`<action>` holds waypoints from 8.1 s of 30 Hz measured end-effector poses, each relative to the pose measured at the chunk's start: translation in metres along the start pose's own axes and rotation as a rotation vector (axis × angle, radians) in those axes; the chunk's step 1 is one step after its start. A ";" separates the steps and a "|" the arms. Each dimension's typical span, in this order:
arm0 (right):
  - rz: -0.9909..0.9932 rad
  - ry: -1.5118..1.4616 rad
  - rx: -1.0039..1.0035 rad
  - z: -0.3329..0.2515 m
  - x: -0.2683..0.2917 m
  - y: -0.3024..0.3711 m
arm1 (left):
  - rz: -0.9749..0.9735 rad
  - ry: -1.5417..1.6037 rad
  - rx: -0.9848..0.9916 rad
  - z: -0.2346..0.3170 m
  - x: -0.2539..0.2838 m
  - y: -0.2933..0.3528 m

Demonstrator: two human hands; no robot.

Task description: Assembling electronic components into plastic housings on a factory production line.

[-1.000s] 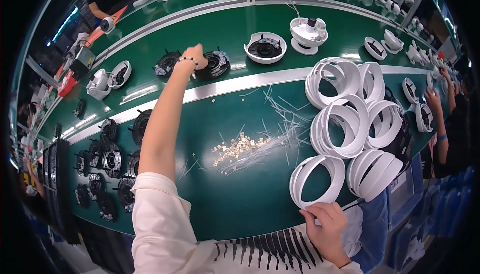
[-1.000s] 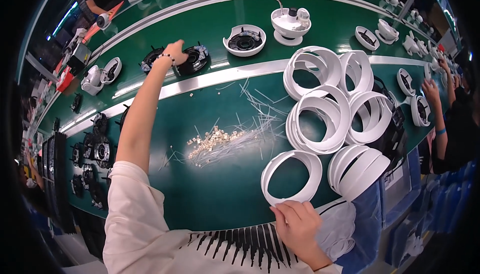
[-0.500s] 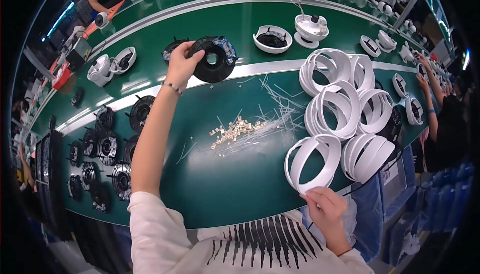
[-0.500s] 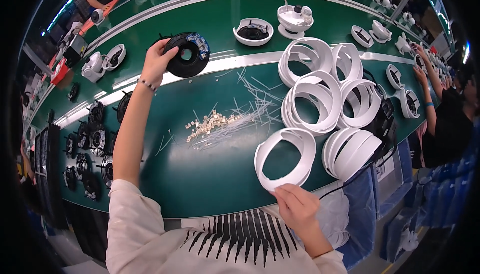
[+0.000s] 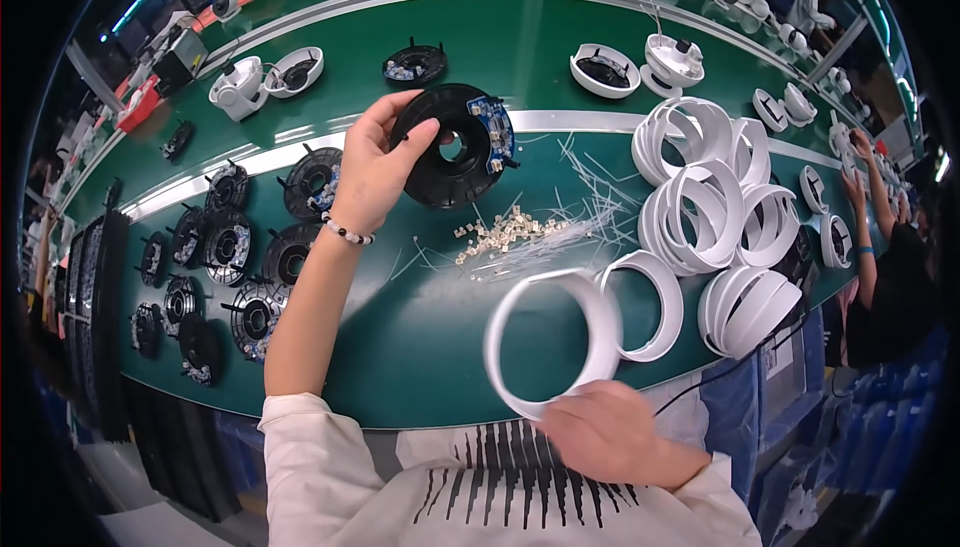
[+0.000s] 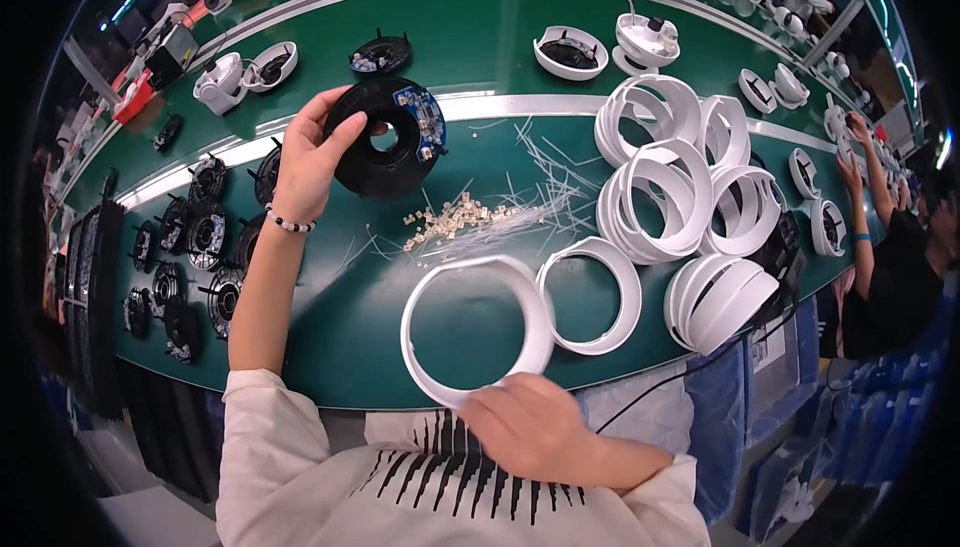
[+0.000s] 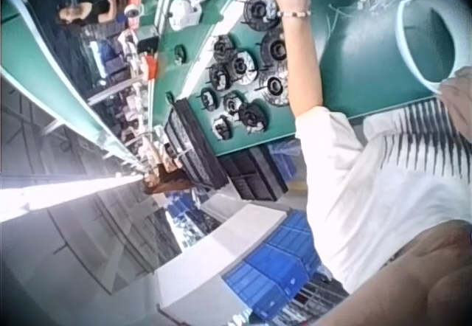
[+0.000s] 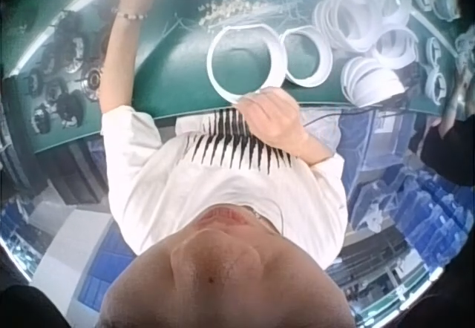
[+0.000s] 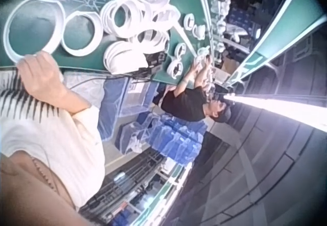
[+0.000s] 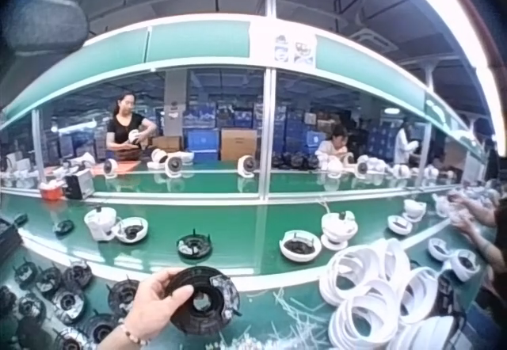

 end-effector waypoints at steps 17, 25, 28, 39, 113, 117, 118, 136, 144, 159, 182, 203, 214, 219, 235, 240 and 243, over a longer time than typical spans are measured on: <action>-0.437 -0.064 -0.119 0.017 -0.074 0.011 | -0.029 -0.022 -0.002 -0.009 -0.005 0.004; -0.368 -0.041 -0.437 0.045 -0.070 -0.006 | -0.082 0.033 0.019 -0.016 -0.014 0.010; -0.355 -0.067 -0.436 0.043 -0.064 -0.014 | -0.076 0.084 0.042 -0.013 -0.015 0.015; 0.403 -0.543 -0.483 0.080 -0.032 -0.057 | -0.319 0.388 0.244 -0.022 -0.059 0.061; 0.406 -0.144 -0.082 0.092 0.013 -0.047 | -0.307 0.375 0.902 -0.043 -0.077 0.071; 0.357 -0.167 -0.129 0.102 0.012 -0.051 | -0.321 0.349 1.028 -0.053 -0.081 0.084; 0.359 -0.190 -0.144 0.102 0.013 -0.053 | -0.321 0.349 1.028 -0.050 -0.081 0.086; 0.433 -0.573 -0.368 0.113 0.022 -0.052 | -0.481 -0.469 -0.730 0.057 -0.095 0.078; 0.401 0.044 -0.232 0.092 0.052 -0.014 | -0.187 -0.864 -0.853 0.068 -0.031 0.021; -0.048 0.068 -0.391 0.103 0.017 0.067 | 0.035 -1.536 -0.484 -0.045 0.088 -0.160; 0.112 -0.122 -0.340 0.089 0.016 0.043 | -0.506 -1.312 -0.681 -0.080 -0.227 -0.132; -0.189 -0.402 -0.008 0.037 -0.055 0.013 | 0.215 -1.249 -0.152 0.015 0.109 -0.148; -0.423 -0.138 -0.433 0.051 -0.069 -0.024 | 0.323 -1.489 0.383 -0.109 0.178 -0.244; -0.542 -0.197 -0.500 0.050 -0.067 -0.029 | 0.425 -1.298 0.064 -0.062 0.178 -0.220; 0.430 -1.255 -0.670 0.088 -0.061 -0.075 | 0.232 0.207 0.093 -0.016 0.007 0.093; 0.333 -1.085 -0.591 0.083 -0.072 -0.067 | -0.263 0.605 0.291 -0.016 -0.030 0.119; 0.157 -0.735 -0.559 0.073 -0.072 -0.061 | -0.219 1.043 0.556 -0.022 -0.025 0.112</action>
Point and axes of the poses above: each hand's wrist, its own y-axis away from the middle knuckle, its own x-axis out of the back of the hand, z = x × y, the point moved 6 cm from there along -y, towards the middle knuckle, and after that the axes turned 7 degrees about z, right-handed, at the moved point
